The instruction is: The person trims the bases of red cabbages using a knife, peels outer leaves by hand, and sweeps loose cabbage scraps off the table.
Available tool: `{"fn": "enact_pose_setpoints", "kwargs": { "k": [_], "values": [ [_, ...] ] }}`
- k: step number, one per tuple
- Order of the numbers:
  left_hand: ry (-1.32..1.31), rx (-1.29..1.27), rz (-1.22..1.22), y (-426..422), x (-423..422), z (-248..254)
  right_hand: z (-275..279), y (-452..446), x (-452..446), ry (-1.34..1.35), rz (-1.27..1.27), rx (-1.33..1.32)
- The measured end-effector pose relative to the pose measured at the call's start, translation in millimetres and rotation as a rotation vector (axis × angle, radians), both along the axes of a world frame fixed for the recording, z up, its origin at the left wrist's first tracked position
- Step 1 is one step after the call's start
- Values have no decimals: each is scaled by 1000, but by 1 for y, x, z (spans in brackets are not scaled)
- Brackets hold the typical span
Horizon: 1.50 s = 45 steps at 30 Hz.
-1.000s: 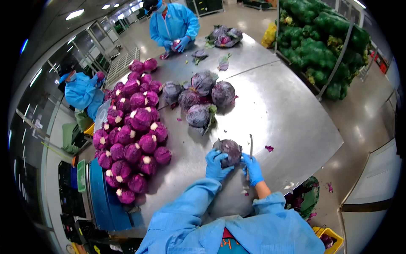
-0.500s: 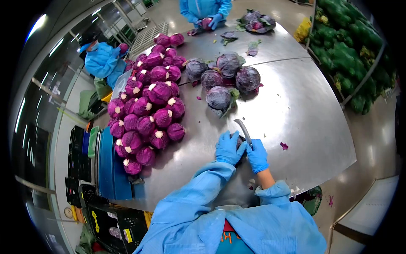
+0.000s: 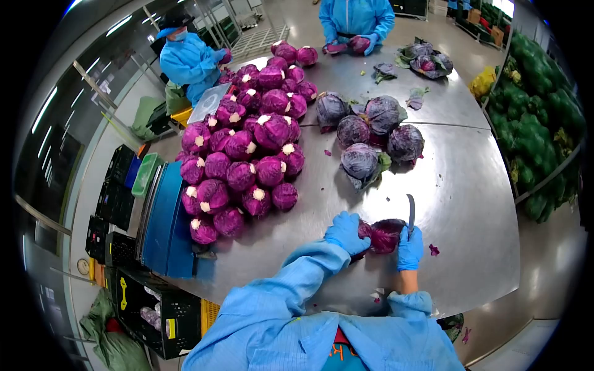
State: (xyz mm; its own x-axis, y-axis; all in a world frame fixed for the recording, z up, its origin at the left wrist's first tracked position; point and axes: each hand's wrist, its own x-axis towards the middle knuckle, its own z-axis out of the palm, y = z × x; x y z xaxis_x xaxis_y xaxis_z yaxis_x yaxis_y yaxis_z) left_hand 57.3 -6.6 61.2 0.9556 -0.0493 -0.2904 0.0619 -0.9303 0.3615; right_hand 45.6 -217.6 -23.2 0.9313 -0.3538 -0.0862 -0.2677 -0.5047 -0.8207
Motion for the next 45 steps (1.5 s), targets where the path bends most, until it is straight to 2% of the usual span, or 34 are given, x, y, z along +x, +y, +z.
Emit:
{"fn": "enact_pose_setpoints", "kwargs": {
  "k": [1,3,4,5,7,10,11,14,16,19,20,22,26,28,29,30,31,33,35,36,39,40,43,45],
  "values": [
    [-6,44,-8,-2,-4,7,21,17,-7,-78,-36,162],
    [22,95,-24,3,1,7,48,50,-21,-172,70,83],
    [58,95,-27,9,8,2,42,64,-25,-365,157,33],
    [95,90,-28,11,13,0,43,72,-32,-219,189,39],
    [156,49,-69,13,18,1,5,80,-24,47,58,325],
    [163,-14,-111,20,17,-7,-25,75,-4,44,-23,464],
    [165,-47,-109,23,15,-8,-24,70,0,83,-19,328],
    [141,-175,-87,35,8,-7,-15,68,8,88,31,319],
    [42,-307,-143,52,-2,-9,-26,67,12,156,26,313],
    [-244,-430,-335,77,-31,-43,-45,64,16,204,37,4],
    [-302,-492,-342,81,-40,-48,-67,58,20,214,-5,-3],
    [-341,-637,-268,95,-60,-63,-74,37,12,209,16,14],
    [-377,-859,-131,100,-80,-78,-44,-6,-17,128,-50,107],
    [-380,-920,-155,91,-89,-85,-39,-23,-36,-92,-125,-255],
    [-346,-903,-178,86,-91,-85,-38,-36,-52,-184,-170,-444],
    [-303,-888,-208,81,-92,-86,-40,-49,-64,-188,-93,-412],
    [-260,-870,-242,77,-90,-85,0,-32,-74,-198,-98,-282],
    [-186,-839,-284,67,-82,-73,32,-11,-98,-143,56,-226],
    [-157,-572,-347,58,-72,-43,39,16,-118,26,136,-39],
    [-151,-305,-339,49,-73,-28,30,26,-130,102,170,-40],
    [-241,-192,-369,33,-77,-31,34,57,-152,182,156,-38],
    [-246,-228,-309,29,-77,-31,38,63,-157,186,128,-33],
    [-168,-305,-236,29,-75,-31,13,70,-166,-12,99,-237],
    [-176,-296,-245,32,-72,-30,8,68,-165,-74,161,-135]
  ]
}}
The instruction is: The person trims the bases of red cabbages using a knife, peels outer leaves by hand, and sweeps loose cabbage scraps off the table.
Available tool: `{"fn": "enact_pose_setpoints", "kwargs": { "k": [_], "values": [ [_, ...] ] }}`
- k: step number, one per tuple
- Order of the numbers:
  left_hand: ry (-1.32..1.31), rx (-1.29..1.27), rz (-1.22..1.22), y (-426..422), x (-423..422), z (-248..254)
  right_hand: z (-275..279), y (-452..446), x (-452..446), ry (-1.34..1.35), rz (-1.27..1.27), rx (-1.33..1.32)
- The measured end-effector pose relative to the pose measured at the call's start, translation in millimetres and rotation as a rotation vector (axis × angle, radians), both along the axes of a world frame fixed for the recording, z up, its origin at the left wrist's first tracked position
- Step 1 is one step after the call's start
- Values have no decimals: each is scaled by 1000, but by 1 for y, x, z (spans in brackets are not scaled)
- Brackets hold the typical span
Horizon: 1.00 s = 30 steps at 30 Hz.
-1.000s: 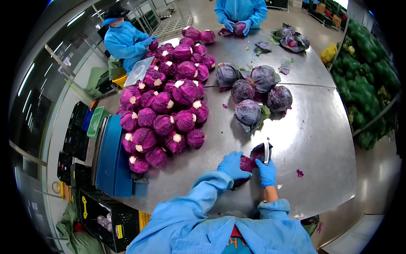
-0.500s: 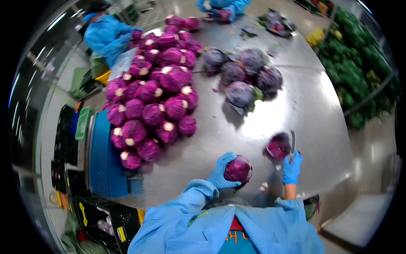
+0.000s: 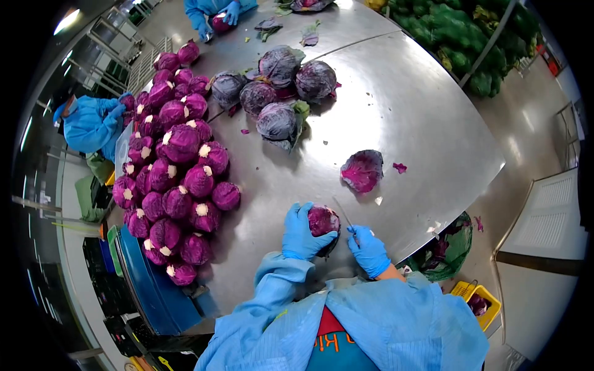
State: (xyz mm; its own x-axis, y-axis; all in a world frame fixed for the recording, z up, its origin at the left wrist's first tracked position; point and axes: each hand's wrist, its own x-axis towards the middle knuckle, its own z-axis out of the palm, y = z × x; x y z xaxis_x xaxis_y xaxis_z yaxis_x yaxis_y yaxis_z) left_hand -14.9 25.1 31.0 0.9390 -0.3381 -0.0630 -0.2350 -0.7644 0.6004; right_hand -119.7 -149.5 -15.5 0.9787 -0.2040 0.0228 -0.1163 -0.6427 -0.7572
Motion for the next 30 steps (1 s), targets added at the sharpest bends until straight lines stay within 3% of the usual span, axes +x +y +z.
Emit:
{"fn": "enact_pose_setpoints", "kwargs": {
  "k": [1,4,10,19,23,27,30],
  "values": [
    [-14,1,-3,2,-1,-2,-1,0,1,-26,38,51],
    [-47,11,-15,7,-2,-7,-13,8,5,41,112,-155],
    [-1,11,13,5,-2,-3,-12,-1,21,169,281,-300],
    [-26,35,12,-4,10,-12,11,-20,72,454,492,-142],
    [-158,185,-93,-15,-6,5,-47,-22,102,477,531,-83],
    [-123,-252,-61,39,-3,-30,-39,-21,98,451,430,-92],
    [237,-765,44,92,-17,-58,-47,-21,95,432,270,-29]
  ]
}}
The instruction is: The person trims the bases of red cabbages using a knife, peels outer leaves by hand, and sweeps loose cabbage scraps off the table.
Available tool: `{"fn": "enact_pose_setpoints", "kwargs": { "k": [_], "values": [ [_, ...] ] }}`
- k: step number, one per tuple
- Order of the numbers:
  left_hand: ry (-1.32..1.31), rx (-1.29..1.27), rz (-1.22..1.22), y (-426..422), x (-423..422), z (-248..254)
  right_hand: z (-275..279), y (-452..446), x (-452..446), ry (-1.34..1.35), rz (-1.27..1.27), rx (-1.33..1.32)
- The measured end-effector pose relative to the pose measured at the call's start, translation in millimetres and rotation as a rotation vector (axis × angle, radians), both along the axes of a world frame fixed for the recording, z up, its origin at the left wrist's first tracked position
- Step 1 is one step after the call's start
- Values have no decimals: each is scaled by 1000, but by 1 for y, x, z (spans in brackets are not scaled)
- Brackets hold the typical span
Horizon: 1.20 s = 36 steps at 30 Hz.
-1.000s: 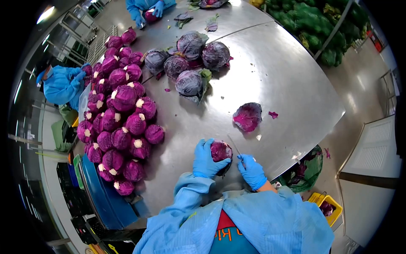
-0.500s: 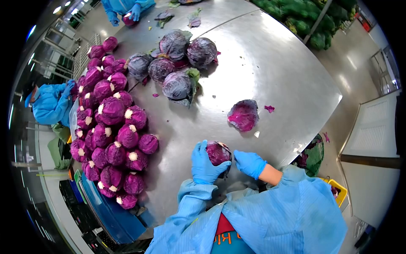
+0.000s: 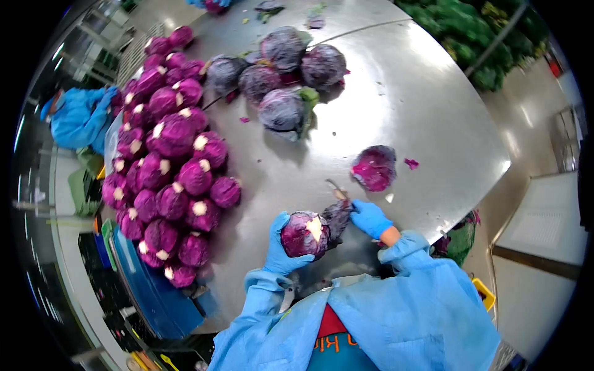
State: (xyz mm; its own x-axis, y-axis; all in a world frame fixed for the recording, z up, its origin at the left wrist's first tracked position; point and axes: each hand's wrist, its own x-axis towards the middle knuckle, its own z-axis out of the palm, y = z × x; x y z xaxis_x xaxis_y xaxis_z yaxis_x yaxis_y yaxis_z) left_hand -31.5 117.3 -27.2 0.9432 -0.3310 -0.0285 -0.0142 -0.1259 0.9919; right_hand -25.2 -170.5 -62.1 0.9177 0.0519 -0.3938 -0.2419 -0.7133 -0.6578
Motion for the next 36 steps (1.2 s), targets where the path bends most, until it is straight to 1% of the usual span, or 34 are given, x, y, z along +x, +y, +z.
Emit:
{"fn": "enact_pose_setpoints", "kwargs": {
  "k": [1,2,3,4,6,8,9,12,13,15,16,17,19,23,26,27,30,31,32,34,36],
  "values": [
    [55,-18,-24,12,0,4,6,0,0,97,-175,104],
    [39,51,7,20,-4,8,11,1,-4,206,-354,206],
    [25,117,37,25,-7,13,-9,3,-16,-72,-430,51],
    [13,179,68,27,-11,15,7,8,-18,-146,-491,37],
    [51,251,217,20,-18,12,49,18,-22,-172,-574,67],
    [82,312,334,11,-20,5,64,23,-23,-375,-370,68],
    [105,287,349,11,-17,1,68,23,-23,-480,-280,61],
    [106,290,274,15,-13,6,72,32,8,-684,83,-458],
    [114,308,217,14,-10,15,61,27,18,-603,58,-514],
    [127,393,178,14,-10,14,28,22,40,-440,13,-606],
    [135,439,164,13,-10,18,22,15,50,-346,-78,-555],
    [187,491,175,11,-9,23,19,8,54,-310,-149,-557],
    [179,562,185,2,-8,34,21,-8,54,-206,-277,-581],
    [155,602,212,-10,-8,43,23,-57,9,-95,-461,-632],
    [134,604,256,-19,-7,43,28,-92,-53,-27,-587,-687],
    [129,604,274,-22,-6,44,24,-106,-77,-16,-629,-689],
    [6,674,222,-34,-3,48,23,-136,-140,-39,-754,-691],
    [-11,705,202,-38,-1,53,8,-152,-162,-91,-779,-768],
    [-9,767,192,-44,-1,57,2,-165,-179,-98,-832,-745],
    [-13,884,144,-59,-3,64,40,-150,-177,10,-950,-933],
    [-55,955,66,-70,-5,74,43,-151,-183,-304,-817,-1038]
  ]
}}
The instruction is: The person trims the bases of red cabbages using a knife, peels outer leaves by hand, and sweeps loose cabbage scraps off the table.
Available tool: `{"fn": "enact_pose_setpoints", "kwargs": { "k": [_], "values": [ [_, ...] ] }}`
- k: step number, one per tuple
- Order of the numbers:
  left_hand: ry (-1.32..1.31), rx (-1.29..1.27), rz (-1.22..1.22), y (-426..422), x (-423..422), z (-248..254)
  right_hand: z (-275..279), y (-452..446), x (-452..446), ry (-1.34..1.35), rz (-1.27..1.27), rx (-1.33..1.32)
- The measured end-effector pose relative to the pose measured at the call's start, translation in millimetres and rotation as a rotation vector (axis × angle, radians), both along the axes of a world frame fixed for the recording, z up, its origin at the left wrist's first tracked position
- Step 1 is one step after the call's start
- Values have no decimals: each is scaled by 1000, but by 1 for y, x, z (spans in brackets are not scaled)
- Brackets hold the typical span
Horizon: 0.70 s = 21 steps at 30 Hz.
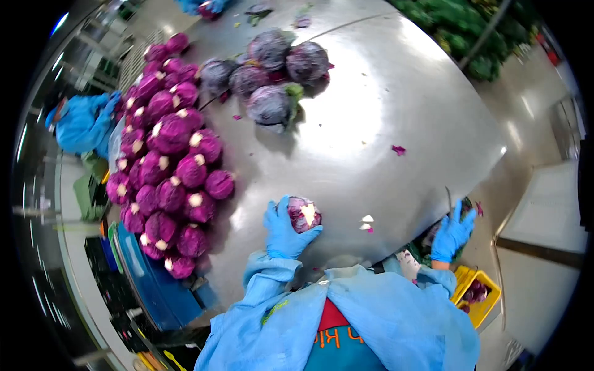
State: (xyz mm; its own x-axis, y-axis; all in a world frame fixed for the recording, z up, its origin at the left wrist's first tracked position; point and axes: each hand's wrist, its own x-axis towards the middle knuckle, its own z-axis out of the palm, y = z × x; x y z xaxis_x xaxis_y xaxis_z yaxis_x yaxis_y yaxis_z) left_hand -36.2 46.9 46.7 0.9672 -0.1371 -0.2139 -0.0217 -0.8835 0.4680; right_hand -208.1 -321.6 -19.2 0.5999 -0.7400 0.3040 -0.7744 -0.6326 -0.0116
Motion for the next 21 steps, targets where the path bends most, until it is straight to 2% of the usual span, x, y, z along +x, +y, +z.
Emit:
{"fn": "enact_pose_setpoints", "kwargs": {
  "k": [1,3,4,5,6,8,10,13,16,19,21],
  "values": [
    [-2,35,-53,-5,0,2,23,14,17,-73,105,-9],
    [-36,60,-139,-8,-2,-1,10,47,32,-415,285,290],
    [-58,61,-203,-10,-2,-4,32,77,47,-382,411,330],
    [-73,66,-219,-8,-2,-9,52,99,67,-565,556,615],
    [-84,71,-229,-7,-5,-14,21,125,76,-564,588,956],
    [-92,80,-176,-8,-9,-16,-40,178,90,-532,442,1608],
    [-73,75,-121,-9,-12,-15,-31,198,100,-485,380,1967],
    [-33,120,-45,-12,-11,-9,-54,187,116,-519,227,2141],
    [-80,18,-49,0,-8,-21,-73,150,125,-804,140,2109],
    [-127,-171,-69,25,11,-46,-69,75,128,-1057,5,1885],
    [-73,-233,-99,30,17,-42,-61,31,116,-1219,-80,1688]
  ]
}}
